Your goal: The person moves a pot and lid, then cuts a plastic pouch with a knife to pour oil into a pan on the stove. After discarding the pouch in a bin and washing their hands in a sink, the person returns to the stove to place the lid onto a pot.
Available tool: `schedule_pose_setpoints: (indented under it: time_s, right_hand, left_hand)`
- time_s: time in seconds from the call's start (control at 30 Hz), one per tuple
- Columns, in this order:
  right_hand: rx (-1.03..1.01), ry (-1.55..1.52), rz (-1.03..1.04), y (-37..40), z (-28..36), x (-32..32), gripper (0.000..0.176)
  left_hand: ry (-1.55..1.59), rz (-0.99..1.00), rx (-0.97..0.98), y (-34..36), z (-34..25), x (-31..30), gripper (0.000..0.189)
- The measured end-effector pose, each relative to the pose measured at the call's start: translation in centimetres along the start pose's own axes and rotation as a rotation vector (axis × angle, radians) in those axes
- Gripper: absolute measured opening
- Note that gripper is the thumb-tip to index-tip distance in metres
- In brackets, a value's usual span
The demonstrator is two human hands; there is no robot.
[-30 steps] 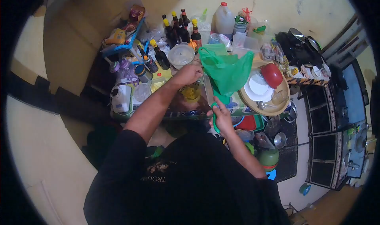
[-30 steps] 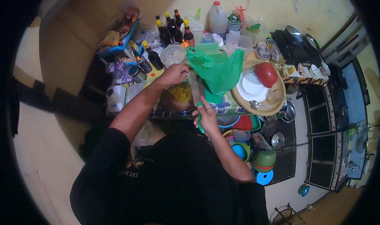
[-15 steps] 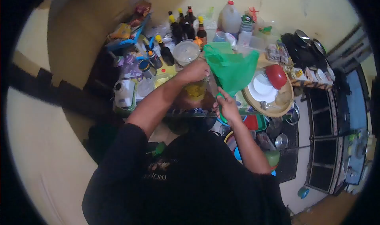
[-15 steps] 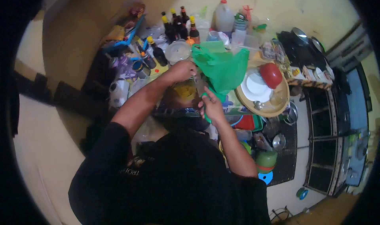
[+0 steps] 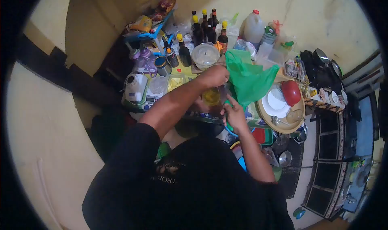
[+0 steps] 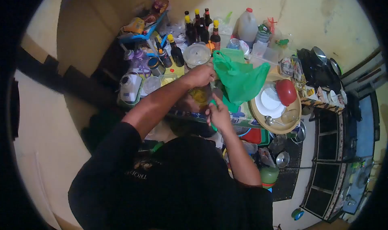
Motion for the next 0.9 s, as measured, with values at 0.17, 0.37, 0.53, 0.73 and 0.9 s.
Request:
schedule_pose_setpoints:
  time_s: [0.17, 0.37, 0.53, 0.73, 0.9]
  right_hand:
    - [-0.003, -0.069, -0.05, -0.4, -1.3, 0.3, 0.05]
    - [-0.01, -0.121, -0.071, -1.2, -1.4, 0.1, 0.05]
    - [-0.019, -0.141, -0.061, -1.2, -1.6, 0.2, 0.05]
    - [-0.028, -0.093, -0.005, 1.2, -0.5, 0.2, 0.049]
    - [-0.041, 0.006, 0.005, -1.4, -1.1, 0.6, 0.048]
  left_hand:
    - [0.049, 0.03, 0.04, 0.0, -0.4, 1.1, 0.012]
    - [0.22, -0.024, 0.102, 1.1, 0.5, -1.0, 0.016]
    - [0.131, 0.061, -0.01, 1.2, 1.5, -0.3, 0.015]
    - [0.067, -0.001, 0.006, 0.8, 1.6, -0.9, 0.013]
    - [0.015, 0.064, -0.003, 0.6, 0.3, -0.4, 0.013]
Point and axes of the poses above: each hand's wrist, its own y-axis away from the middle knuckle, its own x-axis out of the palm, z = x × y, the point moved 8 cm from there along -y, towards the middle knuckle, and after that the axes turned 9 degrees about -x, right-handed, at the moved point
